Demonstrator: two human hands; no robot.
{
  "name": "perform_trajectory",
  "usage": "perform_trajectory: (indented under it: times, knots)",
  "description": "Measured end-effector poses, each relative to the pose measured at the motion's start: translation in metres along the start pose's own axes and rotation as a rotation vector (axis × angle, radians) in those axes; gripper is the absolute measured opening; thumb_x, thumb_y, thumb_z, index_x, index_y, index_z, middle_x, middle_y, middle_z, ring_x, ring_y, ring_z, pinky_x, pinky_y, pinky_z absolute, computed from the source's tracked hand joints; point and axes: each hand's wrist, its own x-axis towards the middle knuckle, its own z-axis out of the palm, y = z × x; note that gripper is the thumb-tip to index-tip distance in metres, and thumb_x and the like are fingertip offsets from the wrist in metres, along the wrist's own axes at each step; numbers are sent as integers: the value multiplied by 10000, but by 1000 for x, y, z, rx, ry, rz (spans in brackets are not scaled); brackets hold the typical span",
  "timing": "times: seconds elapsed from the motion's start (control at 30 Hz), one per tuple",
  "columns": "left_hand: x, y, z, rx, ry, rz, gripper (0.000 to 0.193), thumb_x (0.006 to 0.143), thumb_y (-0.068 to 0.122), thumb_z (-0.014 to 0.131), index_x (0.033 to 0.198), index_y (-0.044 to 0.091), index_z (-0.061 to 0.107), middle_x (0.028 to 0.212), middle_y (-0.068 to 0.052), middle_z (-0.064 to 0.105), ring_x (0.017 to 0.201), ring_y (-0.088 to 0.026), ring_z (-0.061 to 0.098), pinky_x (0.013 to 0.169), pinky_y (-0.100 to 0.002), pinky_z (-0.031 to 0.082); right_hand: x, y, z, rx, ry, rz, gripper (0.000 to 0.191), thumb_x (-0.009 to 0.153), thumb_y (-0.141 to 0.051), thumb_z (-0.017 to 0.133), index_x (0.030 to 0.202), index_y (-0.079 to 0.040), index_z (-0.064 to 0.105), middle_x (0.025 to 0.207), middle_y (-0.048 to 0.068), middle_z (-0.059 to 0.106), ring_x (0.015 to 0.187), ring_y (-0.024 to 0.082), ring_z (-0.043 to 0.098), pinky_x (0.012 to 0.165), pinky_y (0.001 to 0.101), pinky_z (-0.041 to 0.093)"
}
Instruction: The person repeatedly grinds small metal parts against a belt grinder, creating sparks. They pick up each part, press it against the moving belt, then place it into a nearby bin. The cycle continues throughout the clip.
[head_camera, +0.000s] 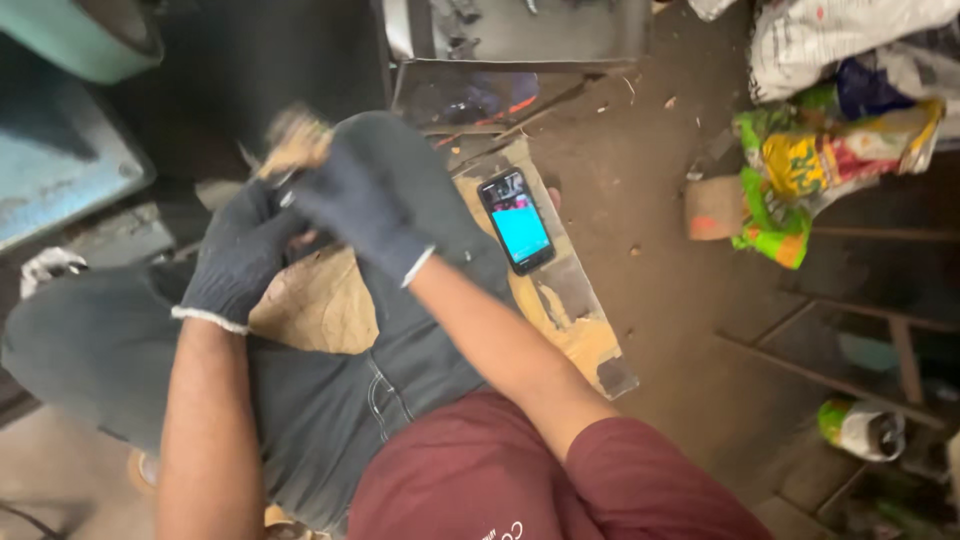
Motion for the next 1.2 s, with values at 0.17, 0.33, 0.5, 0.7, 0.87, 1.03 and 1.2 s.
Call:
perform_trajectory:
  times: [0.17, 0.33, 0.5, 0.7, 0.87, 1.03, 1.2]
  knots:
    - [-6, -2, 3, 237, 204, -96, 267, 980, 181, 632, 1174, 18, 718, 904, 2, 712, 773, -81, 637, 698, -273, 506, -3, -6, 24, -234, 31, -95, 451, 930, -324, 739, 1268, -49, 624, 1151, 140, 711, 1046, 298, 712, 897, 380, 554]
    - [-5, 2, 0, 568, 370, -35, 318, 958, 268, 678, 1192, 61, 737, 893, -99, 748, 797, -158, 687, 735, -335, 512, 4, -14, 12, -270, -57, 172, 385, 929, -365, 725, 1156, -59, 677, 1013, 136, 750, 913, 265, 748, 826, 379, 564]
    - [-6, 2, -2, 821, 497, 400, 348, 979, 244, 725, 1276, 63, 735, 1190, -161, 756, 1053, -320, 710, 890, -397, 523, 1, -33, 9, -171, -21, 25, 338, 957, -325, 690, 1157, -53, 692, 1037, 152, 737, 956, 309, 720, 817, 402, 551]
    - [-23, 25, -31, 733, 550, 587, 389, 981, 241, 714, 1328, 70, 675, 1263, -172, 719, 1132, -317, 713, 929, -391, 550, 35, -87, -14, 36, -252, -49, 251, 1005, -254, 650, 1142, -52, 708, 999, 115, 748, 924, 254, 755, 796, 366, 565]
    - [12, 24, -71, 888, 640, -64, 485, 1004, 489, 679, 960, 8, 720, 976, -232, 722, 921, -396, 694, 780, -492, 500, 77, -71, 23, 204, -246, 219, 275, 1028, -191, 604, 1191, 8, 703, 987, 168, 720, 857, 265, 660, 781, 387, 522]
    - [56, -11, -90, 812, 791, 32, 456, 1029, 435, 577, 933, 18, 733, 882, -258, 684, 823, -456, 655, 724, -543, 471, 110, -8, 80, 11, -187, 83, 262, 1013, -185, 588, 1162, 19, 659, 1073, 142, 724, 1010, 243, 690, 886, 363, 522]
    - [67, -18, -103, 424, 957, -76, 490, 974, 456, 602, 876, -10, 712, 833, -236, 702, 763, -376, 695, 689, -492, 481, 123, 14, 104, -5, -241, 43, 220, 1030, -150, 581, 1123, 7, 706, 1034, 165, 714, 972, 258, 683, 855, 360, 515]
